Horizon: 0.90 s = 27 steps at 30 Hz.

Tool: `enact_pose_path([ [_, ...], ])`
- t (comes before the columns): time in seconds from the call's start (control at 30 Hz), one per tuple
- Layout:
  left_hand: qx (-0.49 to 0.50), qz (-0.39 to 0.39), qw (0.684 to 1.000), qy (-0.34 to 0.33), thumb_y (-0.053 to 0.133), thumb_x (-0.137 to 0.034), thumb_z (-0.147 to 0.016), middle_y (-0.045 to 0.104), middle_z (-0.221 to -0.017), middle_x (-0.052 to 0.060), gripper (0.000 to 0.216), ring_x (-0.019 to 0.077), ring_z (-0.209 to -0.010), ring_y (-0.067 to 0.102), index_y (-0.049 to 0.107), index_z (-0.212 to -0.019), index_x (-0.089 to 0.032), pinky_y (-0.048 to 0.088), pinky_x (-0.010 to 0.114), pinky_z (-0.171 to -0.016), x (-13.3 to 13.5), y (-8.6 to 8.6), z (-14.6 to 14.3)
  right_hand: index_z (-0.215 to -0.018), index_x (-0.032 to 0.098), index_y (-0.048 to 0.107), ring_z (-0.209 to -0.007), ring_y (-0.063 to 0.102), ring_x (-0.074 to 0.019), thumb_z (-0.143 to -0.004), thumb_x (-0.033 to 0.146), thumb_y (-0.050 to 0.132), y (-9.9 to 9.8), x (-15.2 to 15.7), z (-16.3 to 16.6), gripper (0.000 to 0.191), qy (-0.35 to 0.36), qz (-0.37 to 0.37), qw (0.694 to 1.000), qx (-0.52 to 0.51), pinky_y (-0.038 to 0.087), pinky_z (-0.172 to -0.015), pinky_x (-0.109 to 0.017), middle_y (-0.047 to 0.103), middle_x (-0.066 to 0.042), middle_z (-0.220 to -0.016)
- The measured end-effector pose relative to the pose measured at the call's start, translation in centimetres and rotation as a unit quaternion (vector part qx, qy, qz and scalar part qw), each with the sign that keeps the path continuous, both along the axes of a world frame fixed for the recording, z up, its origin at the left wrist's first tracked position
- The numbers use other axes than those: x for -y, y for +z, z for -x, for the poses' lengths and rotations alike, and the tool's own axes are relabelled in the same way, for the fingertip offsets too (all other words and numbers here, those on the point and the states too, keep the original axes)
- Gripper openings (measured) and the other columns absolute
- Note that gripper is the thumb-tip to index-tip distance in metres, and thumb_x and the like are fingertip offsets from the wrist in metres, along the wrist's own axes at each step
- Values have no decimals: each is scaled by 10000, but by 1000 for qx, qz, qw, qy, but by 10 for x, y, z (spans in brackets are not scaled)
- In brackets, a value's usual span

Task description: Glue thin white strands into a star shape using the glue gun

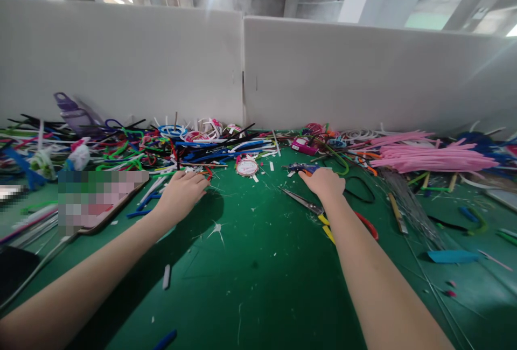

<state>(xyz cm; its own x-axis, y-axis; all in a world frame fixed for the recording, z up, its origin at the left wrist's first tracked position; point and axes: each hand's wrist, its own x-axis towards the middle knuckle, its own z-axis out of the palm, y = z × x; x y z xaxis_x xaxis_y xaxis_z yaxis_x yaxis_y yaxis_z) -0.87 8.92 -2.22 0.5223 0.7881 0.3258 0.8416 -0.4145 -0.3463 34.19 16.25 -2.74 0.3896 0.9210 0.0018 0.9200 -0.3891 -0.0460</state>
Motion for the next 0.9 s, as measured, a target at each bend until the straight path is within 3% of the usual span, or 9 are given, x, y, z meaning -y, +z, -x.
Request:
enact_pose_path([
  [0.17, -2, 13, 1000, -4, 511, -106, -806, 630, -765, 89, 128, 258, -818, 545, 615, -760, -164, 303, 376, -689, -2, -1, -1, -1008, 63, 585, -900, 591, -316, -751, 574, 404, -4, -4, -2, 600, 6, -12, 1000, -20, 456, -693, -379, 586, -216, -1002],
  [0.3, 6, 2, 1000, -5, 491, -127, -827, 638, -748, 78, 153, 255, -812, 551, 608, -736, -166, 306, 379, -691, -2, 0, -1, -1079, 54, 524, -887, 591, -320, -734, 551, 442, 3, 4, 1, 610, -22, -81, 996, -27, 463, -667, -378, 569, -216, -1008],
  [0.43, 79, -20, 997, -5, 473, -178, -855, 661, -775, 50, 161, 221, -810, 576, 619, -786, -190, 323, 366, -733, -4, 0, -4, -1102, 103, 503, -885, 590, -311, -772, 529, 393, 16, 21, 14, 550, -23, -189, 981, -45, 452, -677, -382, 585, -180, -998],
  [0.53, 159, 0, 987, -8, 493, -210, -851, 680, -813, 20, 137, 191, -771, 601, 625, -815, -200, 346, 341, -737, -7, -1, -11, -1101, 123, 494, -836, 601, -299, -792, 535, 355, 19, 34, 33, 534, 10, -218, 973, -75, 438, -659, -369, 626, -141, -879],
  [0.67, 218, 39, 975, -1, 520, -199, -830, 689, -832, 6, 109, 180, -756, 617, 628, -835, -202, 370, 317, -717, -13, -9, -17, -1115, 112, 473, -866, 590, -291, -748, 600, 405, 5, 48, 61, 615, 91, -228, 966, -73, 425, -661, -351, 601, -162, -1014],
  [0.8, 211, 20, 977, -21, 491, -194, -846, 677, -855, 19, 137, 189, -800, 614, 628, -839, -197, 369, 324, -717, -15, -19, -12, -1121, 112, 469, -849, 593, -271, -774, 513, 418, -13, 55, 74, 532, 136, -215, 965, -71, 431, -633, -331, 596, -141, -1027],
  [0.9, 215, 8, 976, -25, 478, -192, -855, 672, -866, 20, 149, 185, -808, 613, 627, -854, -197, 367, 327, -731, -15, -24, -6, -1164, 96, 444, -895, 582, -273, -795, 451, 414, -20, 56, 72, 513, 172, -251, 950, -70, 449, -657, -336, 571, -154, -1083],
])
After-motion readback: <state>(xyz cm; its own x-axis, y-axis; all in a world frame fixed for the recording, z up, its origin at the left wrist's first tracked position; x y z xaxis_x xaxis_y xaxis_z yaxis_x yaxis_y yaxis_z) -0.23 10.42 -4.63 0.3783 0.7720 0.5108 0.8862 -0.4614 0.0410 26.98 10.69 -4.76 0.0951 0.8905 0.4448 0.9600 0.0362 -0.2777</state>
